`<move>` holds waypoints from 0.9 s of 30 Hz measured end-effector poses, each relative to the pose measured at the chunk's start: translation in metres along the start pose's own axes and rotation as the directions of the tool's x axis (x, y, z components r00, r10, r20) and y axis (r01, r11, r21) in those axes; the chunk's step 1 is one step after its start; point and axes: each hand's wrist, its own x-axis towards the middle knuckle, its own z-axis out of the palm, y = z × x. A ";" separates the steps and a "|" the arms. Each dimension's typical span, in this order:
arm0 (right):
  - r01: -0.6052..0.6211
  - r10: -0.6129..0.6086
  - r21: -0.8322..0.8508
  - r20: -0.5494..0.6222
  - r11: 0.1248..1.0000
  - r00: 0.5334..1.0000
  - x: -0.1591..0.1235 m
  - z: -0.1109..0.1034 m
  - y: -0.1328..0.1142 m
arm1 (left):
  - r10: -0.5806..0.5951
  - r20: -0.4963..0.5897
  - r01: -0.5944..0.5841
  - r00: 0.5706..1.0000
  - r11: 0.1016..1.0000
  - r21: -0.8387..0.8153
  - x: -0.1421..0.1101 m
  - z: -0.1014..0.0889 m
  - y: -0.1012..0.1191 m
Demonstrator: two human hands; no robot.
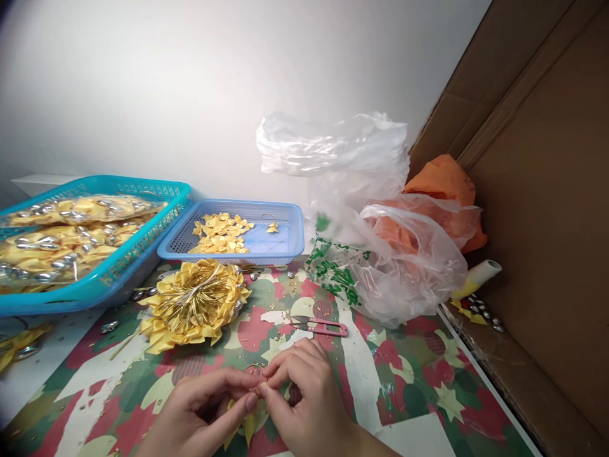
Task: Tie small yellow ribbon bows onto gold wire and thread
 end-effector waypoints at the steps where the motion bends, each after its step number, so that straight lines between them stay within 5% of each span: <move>1: -0.017 0.017 0.012 0.003 1.000 1.000 0.000 0.000 0.000 | 0.003 0.001 -0.003 1.000 1.000 0.011 0.000 0.000 0.000; 27: -0.122 0.119 0.077 0.040 0.990 0.992 -0.002 0.002 0.004 | 0.129 -0.035 -0.123 0.991 0.983 0.136 0.002 -0.003 0.000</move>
